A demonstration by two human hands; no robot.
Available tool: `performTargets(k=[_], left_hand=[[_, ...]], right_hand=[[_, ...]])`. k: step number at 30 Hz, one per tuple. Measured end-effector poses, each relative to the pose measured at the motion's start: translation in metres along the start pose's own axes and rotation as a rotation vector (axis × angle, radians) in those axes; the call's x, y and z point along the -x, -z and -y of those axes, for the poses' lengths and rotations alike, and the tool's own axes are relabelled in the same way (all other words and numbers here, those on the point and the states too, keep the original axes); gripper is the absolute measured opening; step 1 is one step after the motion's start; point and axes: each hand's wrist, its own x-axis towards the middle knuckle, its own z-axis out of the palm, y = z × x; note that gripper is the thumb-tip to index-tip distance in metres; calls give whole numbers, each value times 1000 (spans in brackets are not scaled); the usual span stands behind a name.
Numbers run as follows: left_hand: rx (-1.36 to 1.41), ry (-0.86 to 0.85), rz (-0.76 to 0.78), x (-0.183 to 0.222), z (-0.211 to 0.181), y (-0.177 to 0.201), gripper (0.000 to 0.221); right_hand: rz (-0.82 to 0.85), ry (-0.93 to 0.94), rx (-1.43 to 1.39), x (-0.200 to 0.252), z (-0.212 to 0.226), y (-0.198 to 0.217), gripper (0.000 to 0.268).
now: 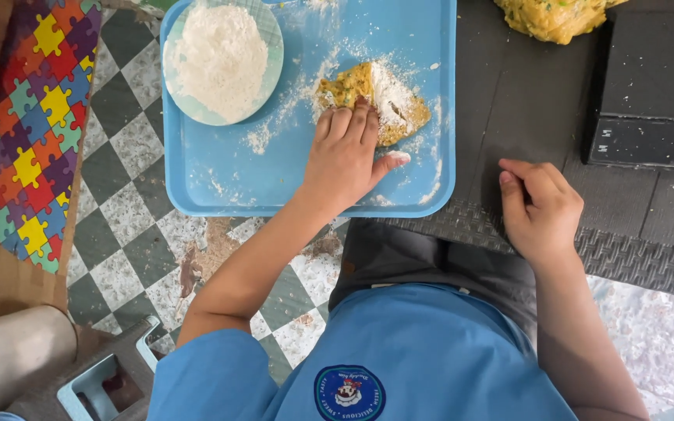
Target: Portioning dough using a scraper and scale, then kneading and shaping individual pieces on a tray with flour.
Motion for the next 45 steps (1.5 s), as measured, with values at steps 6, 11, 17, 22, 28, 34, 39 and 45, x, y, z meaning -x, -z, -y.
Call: performTargets(k=[6, 11, 17, 22, 28, 34, 39, 45], left_hand=[[158, -32, 7, 3, 17, 17, 60], [454, 119, -183, 26, 46, 6, 39], [563, 354, 94, 39, 64, 1, 60], [789, 394, 95, 35, 62, 12, 62], [799, 297, 17, 19, 55, -8, 48], [409, 147, -9, 16, 42, 2, 54], [316, 90, 3, 29, 43, -10, 66], [326, -12, 35, 24, 68, -13, 70]], right_hand=[[23, -16, 13, -6, 5, 2, 14], [70, 308, 228, -55, 31, -11, 20], [297, 381, 647, -114, 60, -46, 62], [427, 301, 518, -121, 29, -71, 52], [222, 285, 349, -129, 37, -93, 32], [169, 212, 301, -107, 108, -108, 55], [279, 214, 294, -76, 118, -138, 65], [374, 330, 441, -99, 108, -137, 80]])
